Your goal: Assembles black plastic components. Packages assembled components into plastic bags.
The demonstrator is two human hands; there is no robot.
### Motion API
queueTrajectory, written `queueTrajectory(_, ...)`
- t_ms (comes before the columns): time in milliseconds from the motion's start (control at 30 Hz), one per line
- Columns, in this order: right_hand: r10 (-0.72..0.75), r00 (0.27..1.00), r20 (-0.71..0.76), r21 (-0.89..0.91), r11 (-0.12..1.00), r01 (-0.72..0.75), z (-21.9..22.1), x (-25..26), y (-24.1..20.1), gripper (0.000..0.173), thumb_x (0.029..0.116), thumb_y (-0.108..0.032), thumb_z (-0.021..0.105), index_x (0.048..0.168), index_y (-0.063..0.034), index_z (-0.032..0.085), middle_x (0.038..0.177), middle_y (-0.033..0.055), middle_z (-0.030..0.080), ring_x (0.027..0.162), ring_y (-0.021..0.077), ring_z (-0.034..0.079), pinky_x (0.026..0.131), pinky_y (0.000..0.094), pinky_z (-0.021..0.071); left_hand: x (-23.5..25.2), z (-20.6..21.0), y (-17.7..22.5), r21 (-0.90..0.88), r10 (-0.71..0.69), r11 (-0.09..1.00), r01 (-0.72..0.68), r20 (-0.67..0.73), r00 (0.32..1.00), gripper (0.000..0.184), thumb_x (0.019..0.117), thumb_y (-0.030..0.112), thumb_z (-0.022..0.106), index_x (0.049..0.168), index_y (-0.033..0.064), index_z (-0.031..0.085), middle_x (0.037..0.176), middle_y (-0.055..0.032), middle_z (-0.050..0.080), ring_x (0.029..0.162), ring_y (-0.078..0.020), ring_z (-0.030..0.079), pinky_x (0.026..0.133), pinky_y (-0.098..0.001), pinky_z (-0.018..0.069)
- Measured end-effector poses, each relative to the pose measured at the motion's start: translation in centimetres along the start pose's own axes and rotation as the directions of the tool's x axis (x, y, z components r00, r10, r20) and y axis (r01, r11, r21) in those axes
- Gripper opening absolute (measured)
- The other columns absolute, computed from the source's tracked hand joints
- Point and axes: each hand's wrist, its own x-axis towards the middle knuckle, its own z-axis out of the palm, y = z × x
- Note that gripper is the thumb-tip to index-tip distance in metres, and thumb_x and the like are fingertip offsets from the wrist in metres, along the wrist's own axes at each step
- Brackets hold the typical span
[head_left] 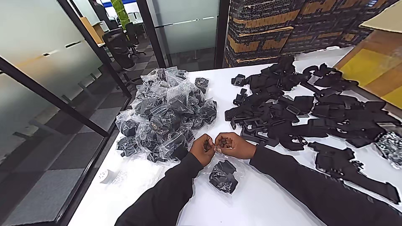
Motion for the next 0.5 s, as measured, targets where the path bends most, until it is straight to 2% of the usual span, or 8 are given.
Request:
queueTrajectory(333, -0.008, 1.0, 0.009, 0.009, 1.0, 0.008, -0.1, -0.02, 0.05, 0.018, 0.0891, -0.001, 0.07, 0.105, -0.0065, 0.064, 0.086, -0.0049, 0.068, 0.072, 0.0005, 0.064, 0.065, 0.0188, 0.0544, 0.04, -0.09, -0.09, -0.02, -0.013, 1.0, 0.013, 0.007, 1.0, 0.019, 0.0876, 0.001, 0.068, 0.101, -0.0036, 0.056, 0.086, -0.008, 0.066, 0.069, -0.0099, 0.065, 0.066, -0.0268, 0.0576)
queueTrajectory(500, -0.009, 1.0, -0.029, -0.002, 1.0, 0.009, -0.12, 0.02, 0.26, 0.017, 0.0904, -0.005, 0.071, 0.106, -0.0076, 0.064, 0.086, -0.0055, 0.068, 0.072, 0.0022, 0.064, 0.066, 0.0207, 0.0557, 0.18, -0.09, 0.07, 0.008, -0.028, 1.0, 0.028, 0.007, 1.0, 0.019, 0.0902, 0.004, 0.067, 0.104, -0.0054, 0.057, 0.087, -0.01, 0.066, 0.069, -0.0117, 0.064, 0.068, -0.0291, 0.0567)
